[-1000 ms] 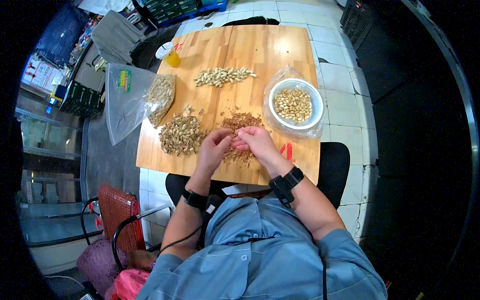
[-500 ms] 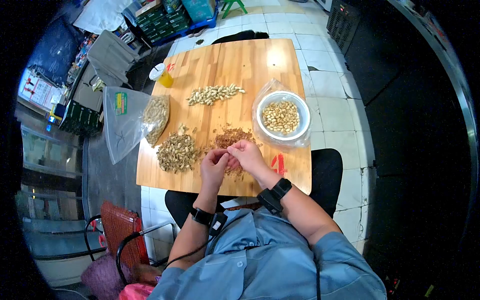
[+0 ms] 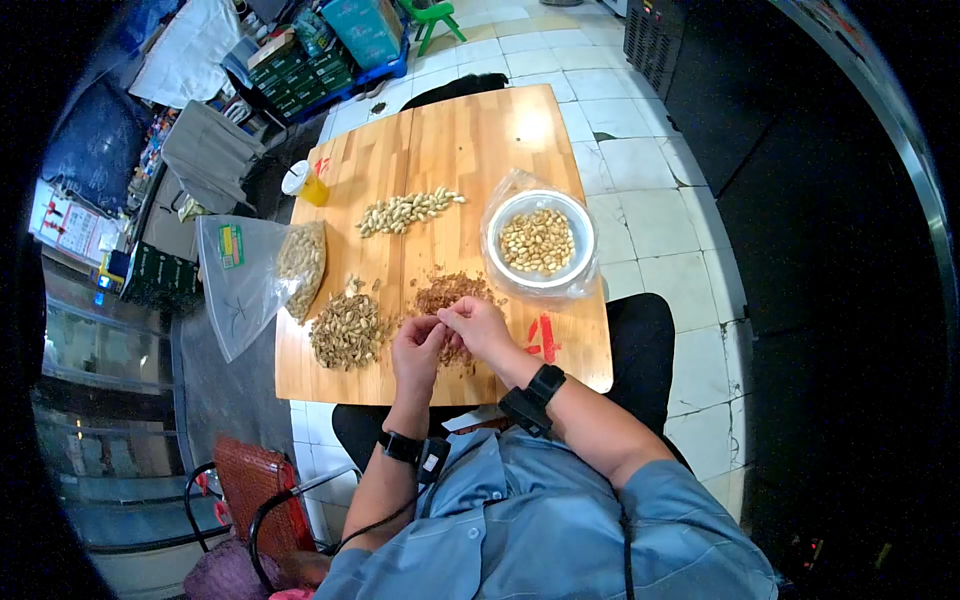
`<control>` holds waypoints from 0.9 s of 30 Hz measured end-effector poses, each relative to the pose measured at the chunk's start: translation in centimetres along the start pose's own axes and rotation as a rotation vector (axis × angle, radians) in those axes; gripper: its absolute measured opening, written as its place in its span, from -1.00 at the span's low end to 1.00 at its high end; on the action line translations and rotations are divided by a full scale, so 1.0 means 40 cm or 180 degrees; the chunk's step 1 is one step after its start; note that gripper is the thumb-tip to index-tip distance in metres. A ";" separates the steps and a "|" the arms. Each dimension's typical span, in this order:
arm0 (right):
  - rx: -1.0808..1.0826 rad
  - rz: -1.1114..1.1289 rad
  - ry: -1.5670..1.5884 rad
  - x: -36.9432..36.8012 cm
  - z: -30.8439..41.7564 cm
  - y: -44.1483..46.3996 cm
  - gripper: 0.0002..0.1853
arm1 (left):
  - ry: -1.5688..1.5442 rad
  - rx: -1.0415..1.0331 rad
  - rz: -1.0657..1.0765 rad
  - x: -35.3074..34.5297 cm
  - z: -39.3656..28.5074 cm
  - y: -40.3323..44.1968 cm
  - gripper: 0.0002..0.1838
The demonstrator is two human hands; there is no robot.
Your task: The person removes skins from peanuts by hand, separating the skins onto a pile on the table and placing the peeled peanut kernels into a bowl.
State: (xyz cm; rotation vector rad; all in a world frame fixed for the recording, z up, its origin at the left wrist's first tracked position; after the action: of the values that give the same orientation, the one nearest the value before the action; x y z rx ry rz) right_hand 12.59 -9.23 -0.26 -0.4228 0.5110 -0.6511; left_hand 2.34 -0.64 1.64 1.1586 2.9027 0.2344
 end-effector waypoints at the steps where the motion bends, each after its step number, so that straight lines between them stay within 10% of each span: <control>1: 0.0012 0.0011 0.0013 0.001 -0.002 0.000 -0.79 | 0.0091 0.0006 0.0013 -0.002 -0.005 -0.001 -0.89; 27: -0.0054 0.0159 0.0469 0.038 -0.068 0.066 -0.80 | 0.0491 0.0008 0.0539 -0.148 -0.207 0.154 -0.86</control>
State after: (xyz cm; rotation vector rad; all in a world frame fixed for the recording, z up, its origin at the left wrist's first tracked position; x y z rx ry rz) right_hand 13.30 -8.92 -4.25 -0.3785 0.6653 -0.6330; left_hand 10.34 -1.43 10.40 1.4511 2.9339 0.3359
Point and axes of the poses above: each hand's wrist, its own y-axis towards the middle knuckle, its own x-axis out of the back of the hand, z = x × y, the point moved 3 cm from there along y, towards the middle knuckle, and after that the axes turned 14 degrees about -x, right-handed, at the moved point
